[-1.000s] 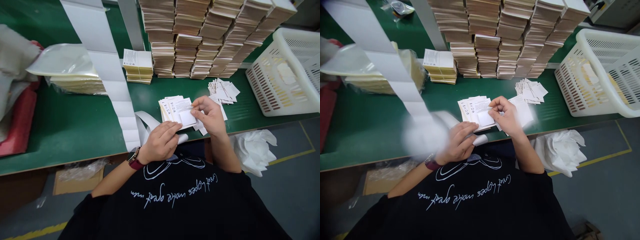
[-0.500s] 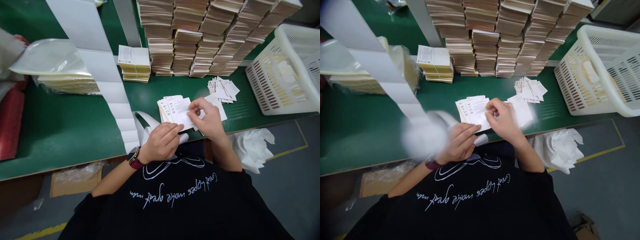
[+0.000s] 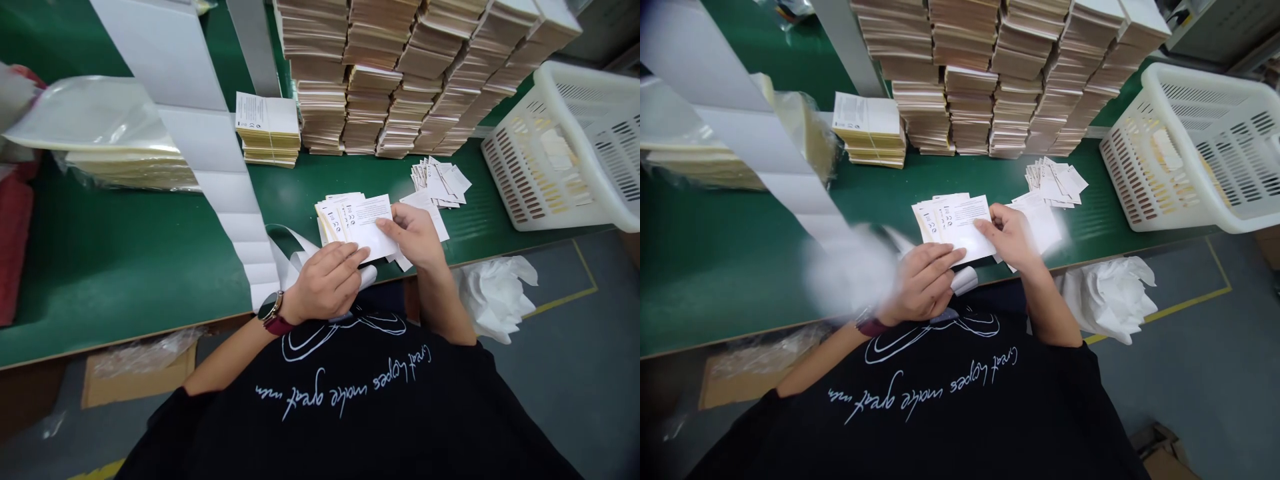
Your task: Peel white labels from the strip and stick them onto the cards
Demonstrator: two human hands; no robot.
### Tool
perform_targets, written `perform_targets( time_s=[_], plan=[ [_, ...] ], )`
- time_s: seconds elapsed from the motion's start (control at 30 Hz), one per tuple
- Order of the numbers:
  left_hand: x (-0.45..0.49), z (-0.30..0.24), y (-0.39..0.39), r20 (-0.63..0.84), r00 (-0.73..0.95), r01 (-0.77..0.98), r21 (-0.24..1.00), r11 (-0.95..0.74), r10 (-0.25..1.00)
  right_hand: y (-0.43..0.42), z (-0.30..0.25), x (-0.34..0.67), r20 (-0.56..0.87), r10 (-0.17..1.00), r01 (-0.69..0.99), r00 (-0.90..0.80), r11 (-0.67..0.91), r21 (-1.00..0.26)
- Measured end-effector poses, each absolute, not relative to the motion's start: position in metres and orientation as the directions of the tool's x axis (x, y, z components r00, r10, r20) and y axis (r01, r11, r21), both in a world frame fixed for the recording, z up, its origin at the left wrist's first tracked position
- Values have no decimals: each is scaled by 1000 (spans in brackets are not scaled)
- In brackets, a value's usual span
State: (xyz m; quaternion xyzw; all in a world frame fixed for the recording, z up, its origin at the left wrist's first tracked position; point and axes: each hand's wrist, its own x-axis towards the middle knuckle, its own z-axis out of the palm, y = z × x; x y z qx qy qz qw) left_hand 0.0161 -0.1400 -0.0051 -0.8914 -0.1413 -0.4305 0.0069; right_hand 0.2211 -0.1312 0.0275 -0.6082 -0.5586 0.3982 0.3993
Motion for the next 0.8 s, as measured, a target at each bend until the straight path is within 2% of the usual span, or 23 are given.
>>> perform_targets(
  time_s=[0.13,0.37,0.47,0.57,0.63,0.7,0.77,0.8],
  plan=[
    [15,-6,-141,755,600,273,117,-955,264,-134,32,220,-5,993,501,116,-63,-863],
    [14,-8,-141,759,602,286,84,-954,248,-135,27,229,70,969,396,235,-30,-918],
    [15,-10,-142,766,597,289,72,-955,239,-137,17,255,173,908,380,382,16,-925],
    [13,-10,-142,802,556,285,64,-956,220,-147,4,273,233,857,475,460,-16,-880],
    [10,-10,-143,833,516,282,56,-958,201,-156,-5,274,222,887,673,406,-126,-729],
    [4,-9,-144,849,497,272,45,-961,181,-164,-15,271,218,902,860,374,-249,-444],
    [-2,-10,-147,848,505,247,36,-968,160,-169,-23,272,253,877,908,410,-366,-203],
    [-5,-11,-149,845,513,228,34,-973,150,-169,-26,276,265,856,896,443,-418,-148]
  ],
)
